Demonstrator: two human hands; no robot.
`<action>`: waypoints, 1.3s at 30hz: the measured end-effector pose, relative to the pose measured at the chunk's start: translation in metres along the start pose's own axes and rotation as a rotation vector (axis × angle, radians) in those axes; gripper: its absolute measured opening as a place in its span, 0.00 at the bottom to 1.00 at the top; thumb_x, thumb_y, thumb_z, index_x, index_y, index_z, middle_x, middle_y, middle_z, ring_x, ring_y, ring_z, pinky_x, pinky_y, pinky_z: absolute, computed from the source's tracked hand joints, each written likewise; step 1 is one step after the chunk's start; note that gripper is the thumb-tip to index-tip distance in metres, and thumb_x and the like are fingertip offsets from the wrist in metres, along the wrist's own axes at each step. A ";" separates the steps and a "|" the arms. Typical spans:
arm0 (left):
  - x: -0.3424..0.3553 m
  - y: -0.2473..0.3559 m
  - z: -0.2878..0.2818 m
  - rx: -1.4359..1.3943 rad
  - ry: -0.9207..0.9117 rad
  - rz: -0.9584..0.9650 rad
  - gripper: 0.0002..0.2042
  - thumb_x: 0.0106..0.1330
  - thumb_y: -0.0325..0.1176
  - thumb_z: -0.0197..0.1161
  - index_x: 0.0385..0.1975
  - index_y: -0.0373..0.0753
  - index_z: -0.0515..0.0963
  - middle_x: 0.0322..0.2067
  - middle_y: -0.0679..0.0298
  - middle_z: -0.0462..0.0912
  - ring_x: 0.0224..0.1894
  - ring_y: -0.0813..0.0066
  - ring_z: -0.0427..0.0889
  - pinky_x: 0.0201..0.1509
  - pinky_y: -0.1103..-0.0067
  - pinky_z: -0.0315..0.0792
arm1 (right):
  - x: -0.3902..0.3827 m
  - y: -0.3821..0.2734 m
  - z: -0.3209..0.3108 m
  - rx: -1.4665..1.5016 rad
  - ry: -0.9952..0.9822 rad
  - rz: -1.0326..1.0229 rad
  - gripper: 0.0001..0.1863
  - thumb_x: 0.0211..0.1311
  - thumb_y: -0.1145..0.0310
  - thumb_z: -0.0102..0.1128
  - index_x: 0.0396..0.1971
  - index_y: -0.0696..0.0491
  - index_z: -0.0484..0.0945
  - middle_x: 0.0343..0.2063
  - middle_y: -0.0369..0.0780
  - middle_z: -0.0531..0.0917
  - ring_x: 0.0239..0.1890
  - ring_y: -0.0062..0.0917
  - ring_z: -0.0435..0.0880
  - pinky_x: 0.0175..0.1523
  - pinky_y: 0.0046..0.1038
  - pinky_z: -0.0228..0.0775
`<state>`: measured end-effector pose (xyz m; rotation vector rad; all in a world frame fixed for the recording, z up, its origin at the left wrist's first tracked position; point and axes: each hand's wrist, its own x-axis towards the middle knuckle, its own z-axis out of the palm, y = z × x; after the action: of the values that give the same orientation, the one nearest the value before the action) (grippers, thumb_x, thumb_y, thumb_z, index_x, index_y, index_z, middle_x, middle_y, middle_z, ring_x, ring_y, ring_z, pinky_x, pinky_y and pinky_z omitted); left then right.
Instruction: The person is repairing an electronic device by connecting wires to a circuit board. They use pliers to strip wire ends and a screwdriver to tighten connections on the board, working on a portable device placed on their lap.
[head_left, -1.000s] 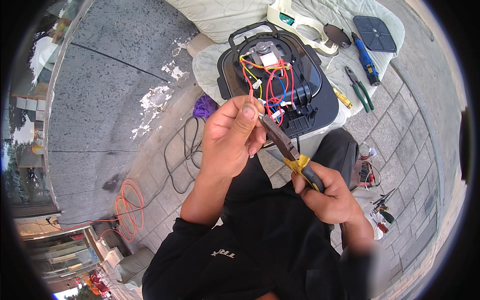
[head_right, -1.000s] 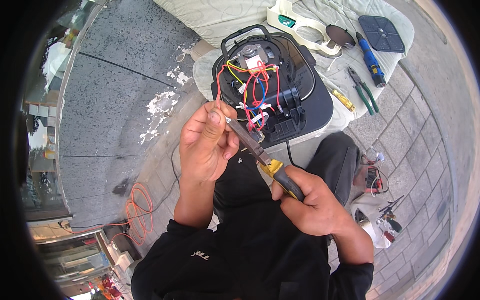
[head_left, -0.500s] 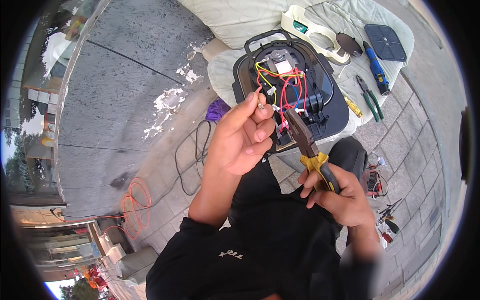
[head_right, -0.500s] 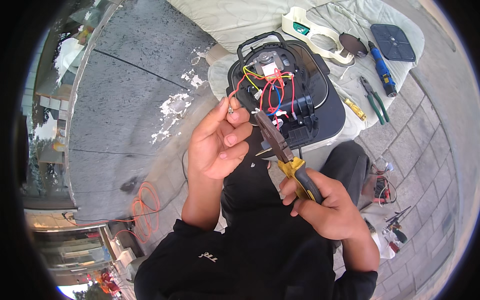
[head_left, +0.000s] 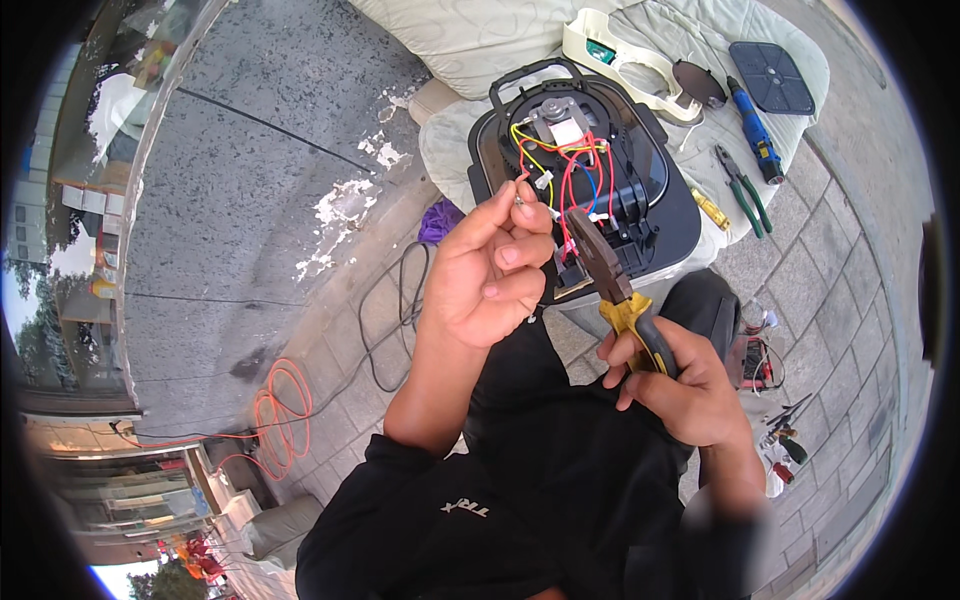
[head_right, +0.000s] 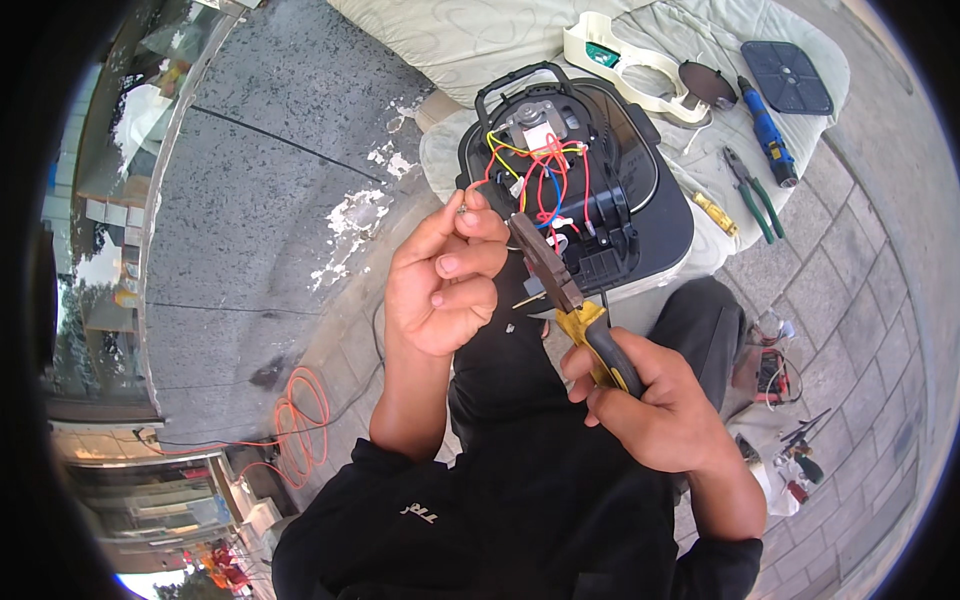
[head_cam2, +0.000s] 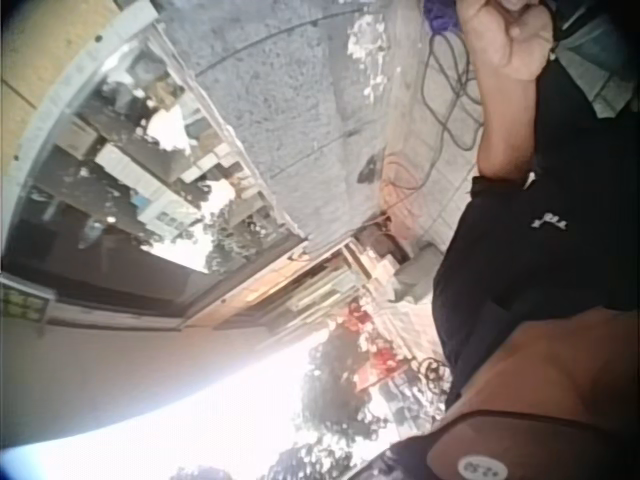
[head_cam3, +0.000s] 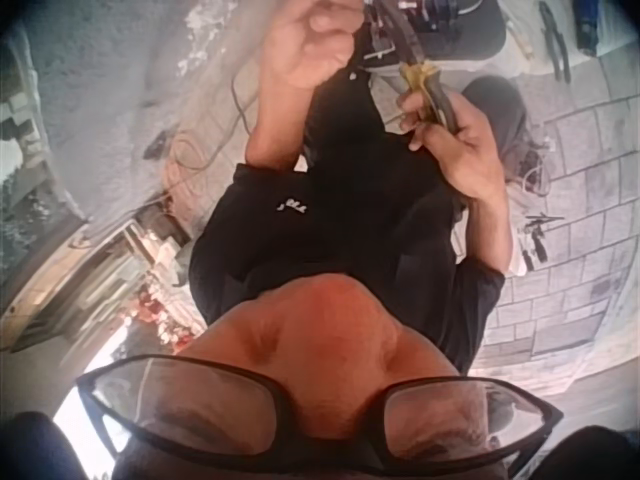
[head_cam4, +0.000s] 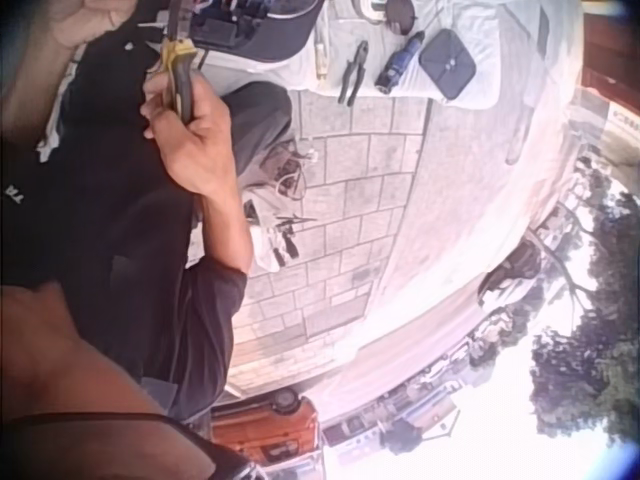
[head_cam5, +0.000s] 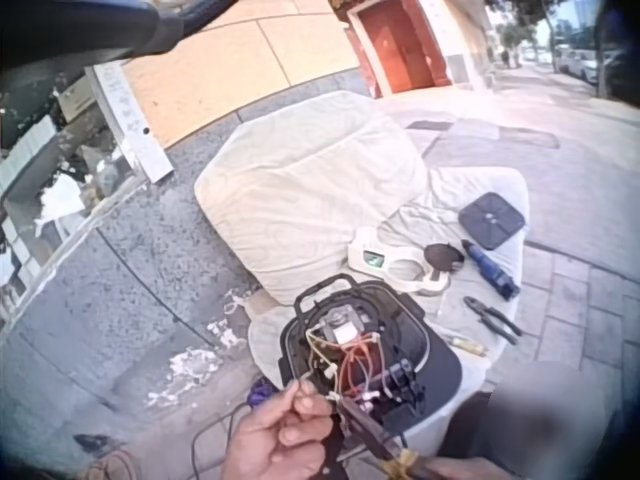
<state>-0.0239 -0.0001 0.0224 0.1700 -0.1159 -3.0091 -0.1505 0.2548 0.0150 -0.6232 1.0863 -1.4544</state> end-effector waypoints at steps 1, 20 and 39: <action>0.000 0.000 0.000 -0.003 -0.001 -0.003 0.17 0.89 0.41 0.45 0.58 0.36 0.78 0.43 0.67 0.77 0.33 0.81 0.75 0.21 0.84 0.67 | 0.000 -0.001 0.000 -0.005 -0.004 0.000 0.19 0.62 0.87 0.50 0.50 0.60 0.81 0.43 0.39 0.83 0.42 0.21 0.84 0.44 0.25 0.80; 0.005 -0.034 0.006 1.125 0.185 0.784 0.11 0.84 0.38 0.58 0.52 0.35 0.78 0.44 0.62 0.83 0.29 0.86 0.76 0.26 0.88 0.65 | 0.003 0.006 0.005 -0.133 -0.053 -0.055 0.18 0.63 0.86 0.52 0.52 0.59 0.80 0.45 0.39 0.84 0.46 0.21 0.85 0.52 0.27 0.78; 0.018 -0.046 -0.023 1.583 0.110 1.342 0.08 0.83 0.29 0.58 0.50 0.30 0.77 0.47 0.56 0.81 0.35 0.80 0.83 0.36 0.84 0.77 | 0.007 0.032 0.036 0.204 -0.099 -0.050 0.19 0.64 0.88 0.49 0.53 0.60 0.78 0.55 0.45 0.80 0.46 0.22 0.84 0.44 0.25 0.82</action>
<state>-0.0446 0.0414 -0.0059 0.2216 -1.6603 -1.0462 -0.1060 0.2413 0.0011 -0.5734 0.8382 -1.5380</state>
